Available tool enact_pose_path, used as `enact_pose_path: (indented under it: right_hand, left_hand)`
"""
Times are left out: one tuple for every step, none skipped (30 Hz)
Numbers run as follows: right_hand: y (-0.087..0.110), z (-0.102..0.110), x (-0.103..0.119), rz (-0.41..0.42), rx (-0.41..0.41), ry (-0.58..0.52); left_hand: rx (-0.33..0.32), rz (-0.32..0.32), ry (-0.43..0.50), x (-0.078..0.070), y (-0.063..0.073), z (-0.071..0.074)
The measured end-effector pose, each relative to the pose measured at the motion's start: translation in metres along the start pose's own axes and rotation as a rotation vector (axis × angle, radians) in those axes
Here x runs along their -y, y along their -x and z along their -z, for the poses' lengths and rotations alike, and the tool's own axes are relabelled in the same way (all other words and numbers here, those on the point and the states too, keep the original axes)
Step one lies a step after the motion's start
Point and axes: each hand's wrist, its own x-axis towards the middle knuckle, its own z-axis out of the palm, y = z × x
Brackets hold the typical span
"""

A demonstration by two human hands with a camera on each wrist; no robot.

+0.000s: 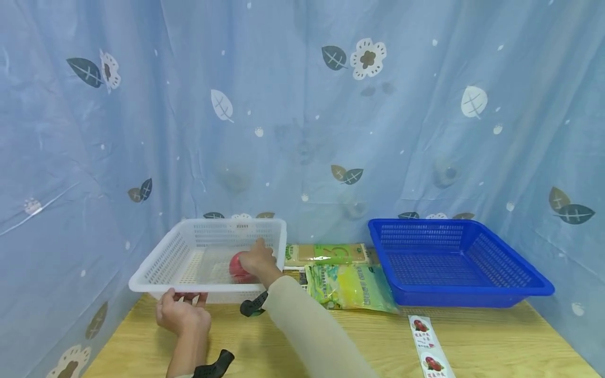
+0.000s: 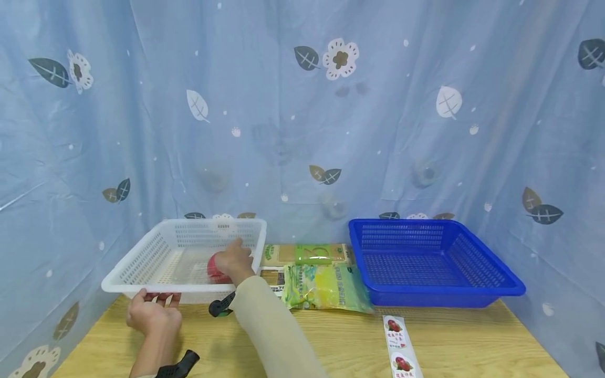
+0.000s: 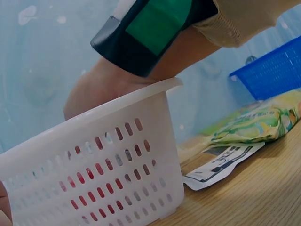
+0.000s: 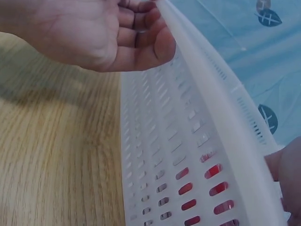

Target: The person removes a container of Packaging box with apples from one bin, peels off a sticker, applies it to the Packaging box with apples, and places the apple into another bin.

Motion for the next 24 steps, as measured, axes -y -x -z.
enact_pose_path:
  right_hand:
    - [0.0,0.0,0.0,0.004,-0.005,0.016]
    - [-0.001,0.0,-0.001,0.013,-0.011,0.025]
    - [-0.002,0.0,-0.001,0.022,-0.012,0.027]
    - [-0.002,0.0,-0.001,0.029,-0.01,0.025]
    - [-0.003,0.0,-0.002,0.038,-0.009,0.02]
    - [-0.004,0.001,-0.002,0.046,-0.006,0.016]
    - [-0.004,0.001,-0.002,0.055,-0.003,0.012]
    - [-0.005,0.001,-0.002,0.061,0.0,0.003]
    - [-0.006,0.001,-0.003,0.067,0.001,-0.004]
    - [-0.007,0.002,-0.003,0.076,0.002,-0.017]
    - [-0.008,0.002,-0.003,0.088,0.001,-0.033]
    - [-0.009,0.002,-0.003,0.097,0.0,-0.052]
    - [-0.01,0.002,-0.003,0.109,-0.003,-0.071]
    - [-0.011,0.003,-0.003,0.12,-0.01,-0.095]
    - [-0.012,0.003,-0.003,0.131,-0.015,-0.116]
    - [-0.013,0.003,-0.002,0.14,-0.021,-0.138]
    - [-0.013,0.003,-0.002,0.146,-0.03,-0.15]
    - [-0.013,0.003,-0.002,0.148,-0.037,-0.165]
    - [-0.013,0.003,-0.002,0.152,-0.044,-0.176]
    - [-0.012,0.003,-0.002,0.152,-0.049,-0.184]
    - [-0.011,0.003,-0.002,0.151,-0.05,-0.193]
    - [-0.01,0.004,-0.002,0.153,-0.052,-0.204]
    - [-0.009,0.004,-0.002,0.155,-0.053,-0.214]
    - [-0.007,0.005,-0.001,0.158,-0.052,-0.229]
  left_hand:
    - [0.002,0.001,-0.001,0.001,0.001,0.0]
    - [0.006,0.0,0.0,0.001,0.001,0.0]
    - [0.011,-0.001,0.003,0.002,0.002,-0.001]
    - [0.016,-0.004,0.006,0.003,0.002,-0.001]
    - [0.019,-0.009,0.005,0.003,0.002,-0.002]
    - [0.021,-0.012,0.004,0.004,0.002,-0.003]
    - [0.021,-0.014,0.004,0.004,0.002,-0.003]
    - [0.02,-0.015,0.004,0.005,0.002,-0.004]
    - [0.019,-0.014,0.005,0.005,0.002,-0.004]
    - [0.017,-0.014,0.004,0.005,0.003,-0.004]
    - [0.016,-0.012,0.008,0.005,0.002,-0.004]
    - [0.016,-0.011,0.012,0.005,0.002,-0.004]
    - [0.015,-0.01,0.017,0.006,0.003,-0.004]
    - [0.016,-0.009,0.019,0.006,0.003,-0.004]
    - [0.017,-0.009,0.02,0.006,0.003,-0.004]
    - [0.017,-0.01,0.017,0.006,0.003,-0.004]
    - [0.016,-0.009,0.017,0.006,0.004,-0.003]
    - [0.012,-0.007,0.017,0.006,0.004,-0.003]
    - [0.008,-0.004,0.02,0.005,0.004,-0.003]
    - [0.005,-0.002,0.024,0.005,0.004,-0.002]
    - [0.003,-0.002,0.026,0.004,0.004,-0.002]
    - [0.001,-0.002,0.03,0.004,0.004,-0.001]
    - [0.0,-0.003,0.035,0.003,0.004,-0.001]
    - [0.0,-0.004,0.04,0.003,0.004,-0.001]
